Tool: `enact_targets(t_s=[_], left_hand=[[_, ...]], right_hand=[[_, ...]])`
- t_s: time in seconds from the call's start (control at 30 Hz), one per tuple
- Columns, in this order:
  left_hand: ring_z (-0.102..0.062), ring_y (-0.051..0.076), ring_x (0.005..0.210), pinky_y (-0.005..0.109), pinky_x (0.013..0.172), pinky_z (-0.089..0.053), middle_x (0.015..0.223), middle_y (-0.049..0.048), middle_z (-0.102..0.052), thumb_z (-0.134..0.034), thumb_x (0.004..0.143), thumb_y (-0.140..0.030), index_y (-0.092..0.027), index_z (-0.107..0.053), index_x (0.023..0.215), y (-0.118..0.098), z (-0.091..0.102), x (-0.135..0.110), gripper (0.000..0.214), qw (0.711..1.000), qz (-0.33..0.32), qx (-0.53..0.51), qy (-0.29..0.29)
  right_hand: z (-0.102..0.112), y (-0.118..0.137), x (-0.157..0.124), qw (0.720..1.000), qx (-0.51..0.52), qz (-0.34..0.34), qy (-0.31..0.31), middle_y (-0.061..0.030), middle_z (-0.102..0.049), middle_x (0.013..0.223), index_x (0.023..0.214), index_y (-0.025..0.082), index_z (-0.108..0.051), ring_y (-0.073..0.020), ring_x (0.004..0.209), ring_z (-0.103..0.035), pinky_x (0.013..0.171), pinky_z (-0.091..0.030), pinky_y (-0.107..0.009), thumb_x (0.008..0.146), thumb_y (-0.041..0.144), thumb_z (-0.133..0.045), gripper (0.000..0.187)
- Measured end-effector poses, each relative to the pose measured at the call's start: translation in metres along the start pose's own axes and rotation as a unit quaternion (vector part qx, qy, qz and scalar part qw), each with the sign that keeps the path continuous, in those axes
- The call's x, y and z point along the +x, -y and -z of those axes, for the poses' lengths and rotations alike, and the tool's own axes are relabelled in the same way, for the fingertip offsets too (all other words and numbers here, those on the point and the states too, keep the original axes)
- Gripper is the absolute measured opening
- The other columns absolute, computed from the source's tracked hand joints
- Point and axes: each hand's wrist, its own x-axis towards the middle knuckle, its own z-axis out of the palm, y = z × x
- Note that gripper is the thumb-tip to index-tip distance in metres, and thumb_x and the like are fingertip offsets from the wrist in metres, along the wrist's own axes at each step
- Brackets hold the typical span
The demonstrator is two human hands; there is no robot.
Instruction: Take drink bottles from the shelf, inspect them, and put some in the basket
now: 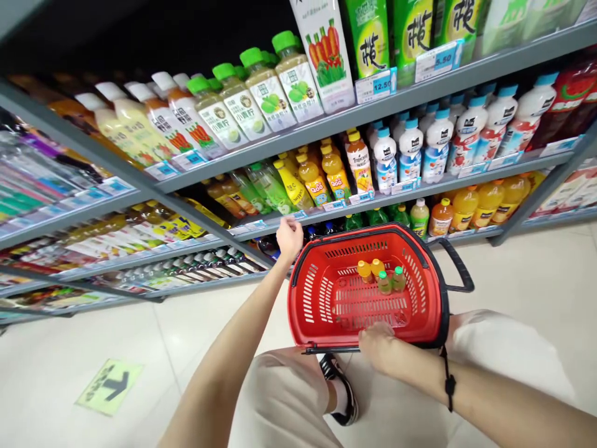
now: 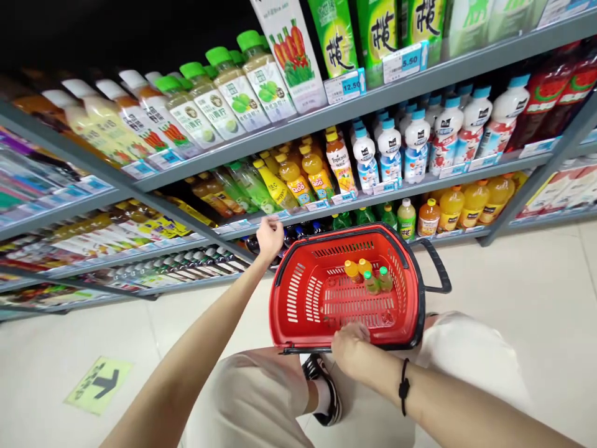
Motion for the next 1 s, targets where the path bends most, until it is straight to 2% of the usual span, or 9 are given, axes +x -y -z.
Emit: enact_targets(t_s=[0.1, 0.17, 0.3, 0.4, 0.53, 0.63, 0.83, 1.0], left_hand=[[-0.058, 0.031, 0.125, 0.044, 0.114, -0.041, 0.128, 0.0210, -0.064, -0.053, 0.095, -0.024, -0.008, -0.051, 0.131, -0.005, 0.015, 0.033, 0.040, 0.997, 0.003, 0.005, -0.083], [-0.050, 0.034, 0.136, 0.047, 0.119, -0.036, 0.140, 0.0254, -0.056, -0.058, 0.093, -0.025, -0.004, -0.045, 0.139, -0.007, 0.020, 0.052, 0.053, 0.994, 0.004, 0.001, -0.106], [-0.042, 0.038, 0.148, 0.049, 0.125, -0.031, 0.156, 0.0326, -0.043, -0.064, 0.091, -0.024, 0.005, -0.030, 0.152, -0.009, 0.015, 0.081, 0.076, 0.996, -0.002, -0.017, -0.092], [-0.045, 0.035, 0.149, 0.045, 0.125, -0.035, 0.158, 0.0325, -0.042, -0.064, 0.091, -0.023, 0.004, -0.023, 0.156, -0.005, 0.003, 0.090, 0.081, 0.996, 0.003, -0.035, -0.080], [-0.059, 0.036, 0.135, 0.046, 0.115, -0.046, 0.142, 0.0303, -0.059, -0.067, 0.088, -0.021, 0.002, -0.032, 0.151, 0.004, -0.009, 0.092, 0.076, 0.995, 0.030, -0.052, -0.076], [-0.062, 0.038, 0.130, 0.049, 0.113, -0.047, 0.136, 0.0290, -0.063, -0.073, 0.085, -0.025, -0.001, -0.039, 0.147, 0.010, -0.011, 0.087, 0.075, 0.993, 0.034, -0.060, -0.093], [-0.052, 0.031, 0.143, 0.041, 0.122, -0.038, 0.153, 0.0284, -0.049, -0.073, 0.087, -0.026, -0.004, -0.032, 0.150, 0.013, -0.014, 0.065, 0.078, 0.983, -0.005, -0.084, -0.163], [-0.041, 0.032, 0.152, 0.043, 0.127, -0.029, 0.160, 0.0325, -0.039, -0.072, 0.090, -0.038, -0.002, -0.020, 0.156, 0.006, -0.005, 0.051, 0.091, 0.973, 0.004, -0.108, -0.206]], right_hand=[[0.005, 0.006, 0.006, 0.997, -0.045, -0.020, 0.063, -0.0213, -0.077, 0.080, 0.082, 0.008, -0.077, -0.0413, 0.077, -0.077, 0.064, -0.062, -0.054, 0.066, 0.000, -0.076, 0.018], [0.007, 0.011, 0.009, 0.993, -0.071, -0.031, 0.091, -0.0227, -0.078, 0.085, 0.088, 0.007, -0.079, -0.0426, 0.079, -0.076, 0.063, -0.062, -0.055, 0.069, 0.000, -0.074, 0.021], [0.004, 0.022, 0.012, 0.985, -0.112, -0.049, 0.125, -0.0236, -0.077, 0.081, 0.087, 0.006, -0.079, -0.0435, 0.073, -0.075, 0.062, -0.058, -0.059, 0.068, 0.003, -0.076, 0.020], [-0.002, 0.024, 0.014, 0.984, -0.121, -0.059, 0.120, -0.0253, -0.075, 0.078, 0.084, 0.005, -0.079, -0.0447, 0.071, -0.073, 0.060, -0.054, -0.058, 0.070, 0.006, -0.076, 0.015], [-0.004, 0.022, 0.014, 0.987, -0.106, -0.061, 0.102, -0.0246, -0.075, 0.077, 0.081, 0.008, -0.079, -0.0436, 0.068, -0.072, 0.057, -0.052, -0.055, 0.074, 0.010, -0.072, 0.010], [-0.003, 0.022, 0.012, 0.988, -0.103, -0.062, 0.092, -0.0258, -0.076, 0.080, 0.084, 0.008, -0.078, -0.0445, 0.070, -0.073, 0.058, -0.052, -0.057, 0.075, 0.009, -0.070, 0.012], [0.002, 0.026, 0.011, 0.987, -0.105, -0.057, 0.109, -0.0289, -0.075, 0.084, 0.092, 0.004, -0.079, -0.0470, 0.074, -0.074, 0.059, -0.053, -0.059, 0.075, 0.005, -0.070, 0.020], [0.006, 0.025, 0.009, 0.987, -0.094, -0.058, 0.113, -0.0246, -0.075, 0.081, 0.091, 0.007, -0.079, -0.0437, 0.072, -0.073, 0.062, -0.054, -0.059, 0.073, 0.006, -0.075, 0.019]])
